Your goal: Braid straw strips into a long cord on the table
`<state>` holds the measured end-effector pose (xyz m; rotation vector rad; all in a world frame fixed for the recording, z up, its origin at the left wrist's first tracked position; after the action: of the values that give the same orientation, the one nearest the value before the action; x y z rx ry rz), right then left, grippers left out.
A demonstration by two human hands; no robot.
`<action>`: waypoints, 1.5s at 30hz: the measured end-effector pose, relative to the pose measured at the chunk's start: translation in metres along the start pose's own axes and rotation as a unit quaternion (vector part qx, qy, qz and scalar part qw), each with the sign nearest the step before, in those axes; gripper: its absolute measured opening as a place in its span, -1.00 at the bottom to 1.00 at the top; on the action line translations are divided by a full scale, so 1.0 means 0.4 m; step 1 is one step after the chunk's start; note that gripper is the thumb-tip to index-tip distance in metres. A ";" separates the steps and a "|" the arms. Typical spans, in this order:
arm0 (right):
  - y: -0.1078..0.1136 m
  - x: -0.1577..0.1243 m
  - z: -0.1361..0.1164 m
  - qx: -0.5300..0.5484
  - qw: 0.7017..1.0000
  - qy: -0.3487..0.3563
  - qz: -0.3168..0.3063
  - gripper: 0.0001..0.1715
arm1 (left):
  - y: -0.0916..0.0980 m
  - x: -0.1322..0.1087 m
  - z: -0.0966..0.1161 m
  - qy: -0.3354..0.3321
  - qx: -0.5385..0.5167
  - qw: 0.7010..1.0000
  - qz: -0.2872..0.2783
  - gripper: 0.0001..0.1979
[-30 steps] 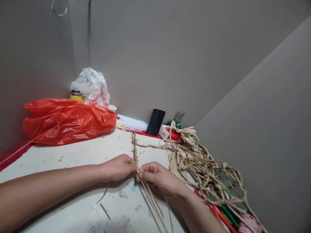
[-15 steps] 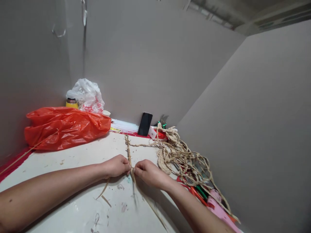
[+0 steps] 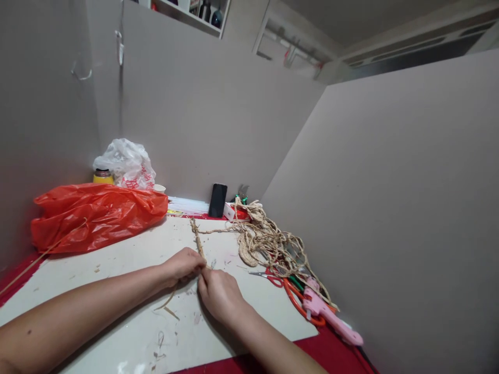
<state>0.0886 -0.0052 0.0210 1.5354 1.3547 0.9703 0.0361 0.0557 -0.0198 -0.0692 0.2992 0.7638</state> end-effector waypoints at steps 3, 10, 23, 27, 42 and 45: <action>0.007 -0.043 -0.021 -0.032 0.996 0.075 -0.035 -0.63 | -0.009 0.000 0.003 -0.013 -0.020 0.999 -0.031 -0.88; 0.112 0.039 0.084 0.258 0.966 0.015 0.021 -0.63 | -0.019 0.009 -0.002 -0.022 -0.074 0.992 -0.097 -0.74; -0.078 0.109 0.096 0.421 0.871 -0.048 -0.248 -0.55 | -0.019 -0.007 0.018 -0.015 -0.010 0.993 -0.117 -0.73; -0.080 0.111 0.108 0.433 0.868 -0.051 -0.237 -0.59 | -0.013 -0.005 0.003 0.024 -0.031 0.993 -0.111 -0.76; -0.053 0.122 0.122 0.462 0.875 -0.064 -0.129 -0.68 | 0.045 -0.021 0.029 0.053 0.262 0.960 -0.088 -0.81; -0.059 0.120 0.127 0.464 0.871 -0.072 -0.144 -0.67 | 0.093 -0.042 0.137 -0.020 0.461 0.887 0.013 -0.84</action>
<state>0.1336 0.0386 -0.0177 1.9246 2.0053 -0.0528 0.0122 0.0808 0.0393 0.8542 0.6001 0.5838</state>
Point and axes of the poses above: each hand's wrist, its own x-axis towards the middle knuckle, its own y-axis out of the back of the hand, z = x × y, the point moved 9 cm from there along x, towards the middle knuckle, and after that the axes turned 3 degrees about -y, right-handed, at the moved point
